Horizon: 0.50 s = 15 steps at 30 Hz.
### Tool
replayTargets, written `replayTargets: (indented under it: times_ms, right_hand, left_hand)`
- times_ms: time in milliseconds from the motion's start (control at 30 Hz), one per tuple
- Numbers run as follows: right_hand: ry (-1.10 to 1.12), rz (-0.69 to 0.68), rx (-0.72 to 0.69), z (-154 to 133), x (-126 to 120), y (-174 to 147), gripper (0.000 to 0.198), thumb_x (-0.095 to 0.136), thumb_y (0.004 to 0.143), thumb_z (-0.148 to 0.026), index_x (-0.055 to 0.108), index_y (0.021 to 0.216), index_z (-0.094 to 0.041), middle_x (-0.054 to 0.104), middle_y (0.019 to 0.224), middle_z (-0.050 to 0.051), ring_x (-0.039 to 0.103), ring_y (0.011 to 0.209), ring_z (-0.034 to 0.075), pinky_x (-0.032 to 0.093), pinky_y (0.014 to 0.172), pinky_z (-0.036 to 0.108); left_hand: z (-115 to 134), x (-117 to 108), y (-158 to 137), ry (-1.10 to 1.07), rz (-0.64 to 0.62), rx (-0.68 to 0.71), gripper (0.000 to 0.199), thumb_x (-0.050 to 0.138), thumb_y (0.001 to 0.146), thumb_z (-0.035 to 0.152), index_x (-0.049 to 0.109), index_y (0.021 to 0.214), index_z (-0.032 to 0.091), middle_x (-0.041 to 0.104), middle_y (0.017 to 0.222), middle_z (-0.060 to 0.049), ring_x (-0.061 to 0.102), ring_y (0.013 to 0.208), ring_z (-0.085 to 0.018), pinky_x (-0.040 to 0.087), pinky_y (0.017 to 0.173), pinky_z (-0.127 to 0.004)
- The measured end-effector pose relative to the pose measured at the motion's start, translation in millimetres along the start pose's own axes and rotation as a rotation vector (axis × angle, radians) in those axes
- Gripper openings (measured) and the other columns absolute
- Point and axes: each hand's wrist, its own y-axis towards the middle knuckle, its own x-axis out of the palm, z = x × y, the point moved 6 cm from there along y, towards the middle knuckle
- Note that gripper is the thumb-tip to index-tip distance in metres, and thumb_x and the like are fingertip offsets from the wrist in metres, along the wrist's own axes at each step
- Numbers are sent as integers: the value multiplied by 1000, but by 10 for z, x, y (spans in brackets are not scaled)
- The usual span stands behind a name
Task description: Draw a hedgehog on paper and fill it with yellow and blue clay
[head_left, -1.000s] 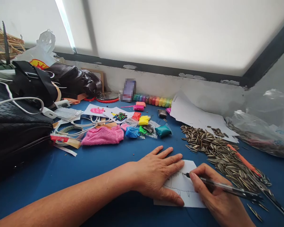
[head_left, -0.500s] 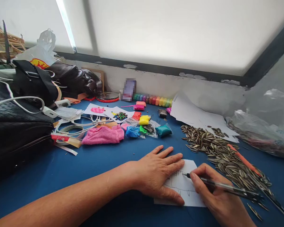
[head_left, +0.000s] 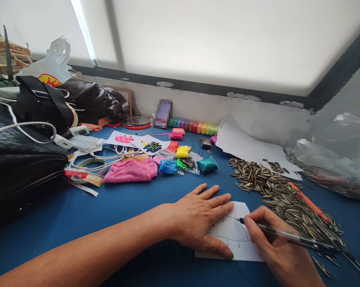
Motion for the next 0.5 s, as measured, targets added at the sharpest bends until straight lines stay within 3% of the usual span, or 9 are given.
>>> replayTargets:
  times_ms: [500]
  right_hand:
    - [28,-47,26,-1,10,-28,29,52,90,-43,55,67,-25,48,50,-7,42,41,10,33,37,22]
  left_hand:
    - [-12,6,-1,-17,16,22,84,46,88,67,24,153,18,14,161,-9,0,149,-30,-1,120,-50]
